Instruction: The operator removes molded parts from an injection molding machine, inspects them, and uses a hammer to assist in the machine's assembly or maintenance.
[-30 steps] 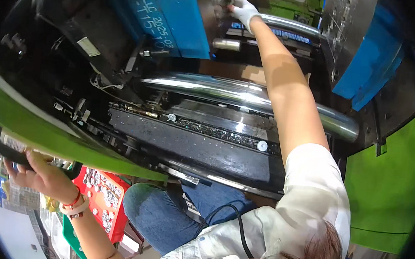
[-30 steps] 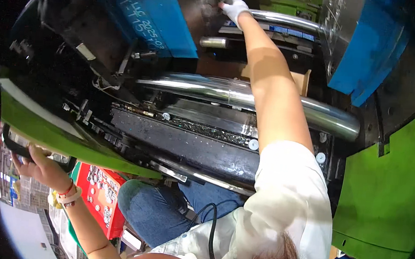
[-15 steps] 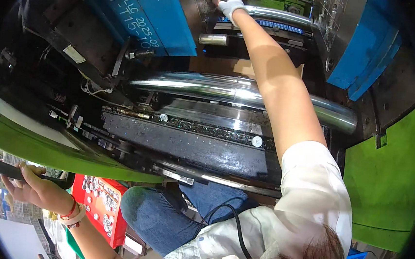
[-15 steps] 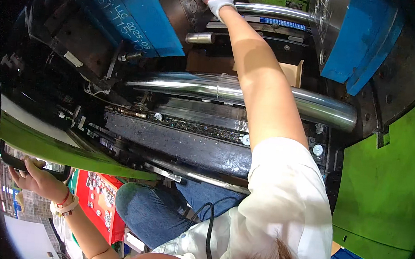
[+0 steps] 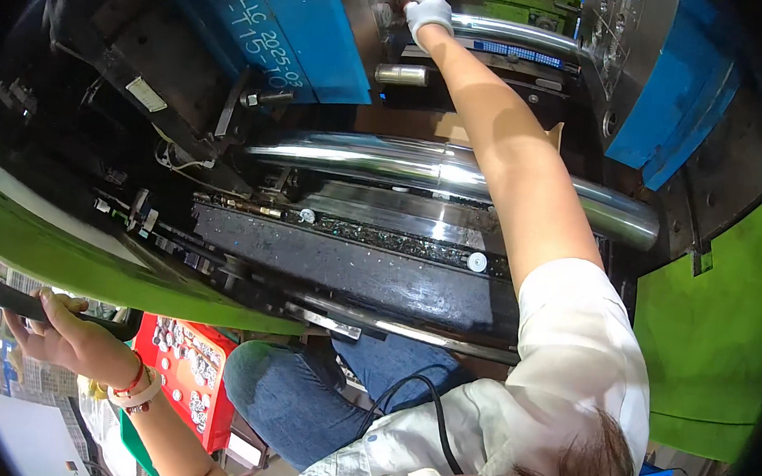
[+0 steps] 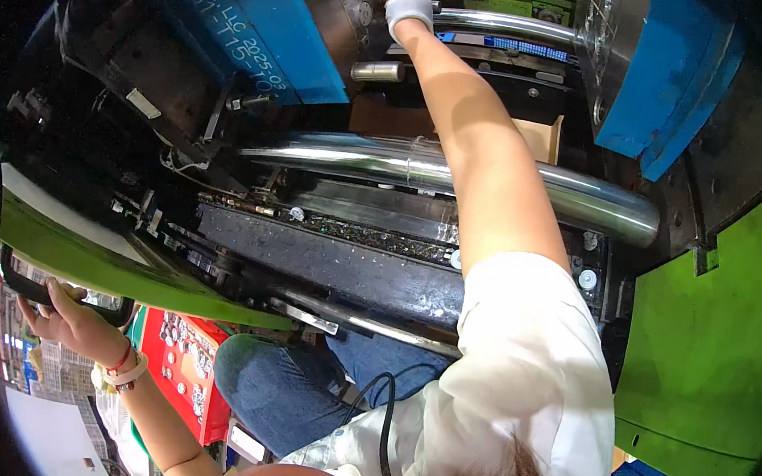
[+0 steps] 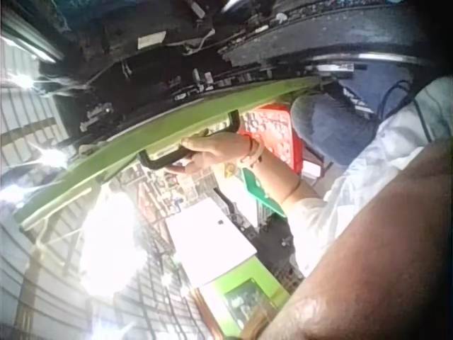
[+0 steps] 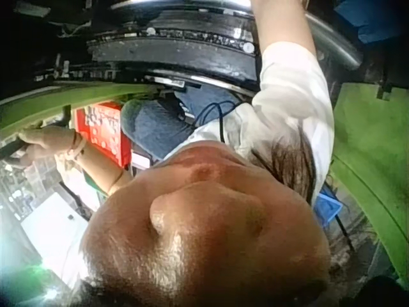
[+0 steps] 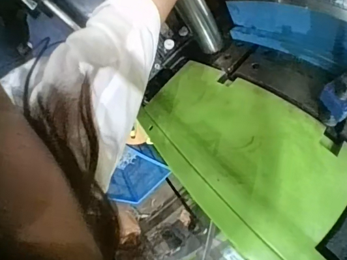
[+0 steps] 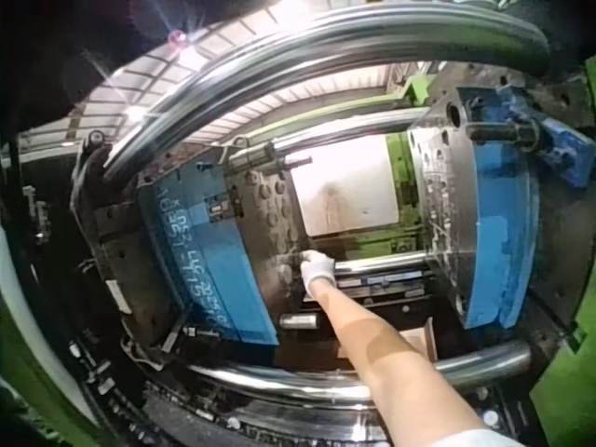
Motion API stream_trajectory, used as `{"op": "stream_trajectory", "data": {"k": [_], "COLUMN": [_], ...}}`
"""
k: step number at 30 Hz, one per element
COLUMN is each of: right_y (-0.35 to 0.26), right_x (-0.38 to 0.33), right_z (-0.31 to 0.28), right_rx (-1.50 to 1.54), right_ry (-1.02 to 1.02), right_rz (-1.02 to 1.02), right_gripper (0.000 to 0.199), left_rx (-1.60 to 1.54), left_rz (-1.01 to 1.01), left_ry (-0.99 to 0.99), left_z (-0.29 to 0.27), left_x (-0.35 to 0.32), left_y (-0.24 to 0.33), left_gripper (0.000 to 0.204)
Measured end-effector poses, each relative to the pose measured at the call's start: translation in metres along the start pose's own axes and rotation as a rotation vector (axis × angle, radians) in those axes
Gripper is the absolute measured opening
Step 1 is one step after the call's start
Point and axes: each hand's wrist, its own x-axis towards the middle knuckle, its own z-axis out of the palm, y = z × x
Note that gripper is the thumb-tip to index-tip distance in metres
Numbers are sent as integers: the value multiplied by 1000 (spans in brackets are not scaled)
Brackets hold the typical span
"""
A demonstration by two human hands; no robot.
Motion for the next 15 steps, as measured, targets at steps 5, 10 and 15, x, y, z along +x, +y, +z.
{"op": "stream_trajectory", "data": {"k": [5,10,15], "right_y": [-4,-5,-109], "right_x": [-5,17,-48], "right_z": [-5,-34,-75], "right_rx": [-247,-510,185], "right_ry": [-148,-183,136], "right_rz": [-153,-29,51], "right_gripper": [35,36,25], "left_rx": [65,-848,-1409], "left_rz": [-91,-453,-729], "left_ry": [59,141,-38], "left_z": [-14,-10,-24], "left_x": [16,24,20], "left_y": [36,63,46], "left_gripper": [36,56,25]}}
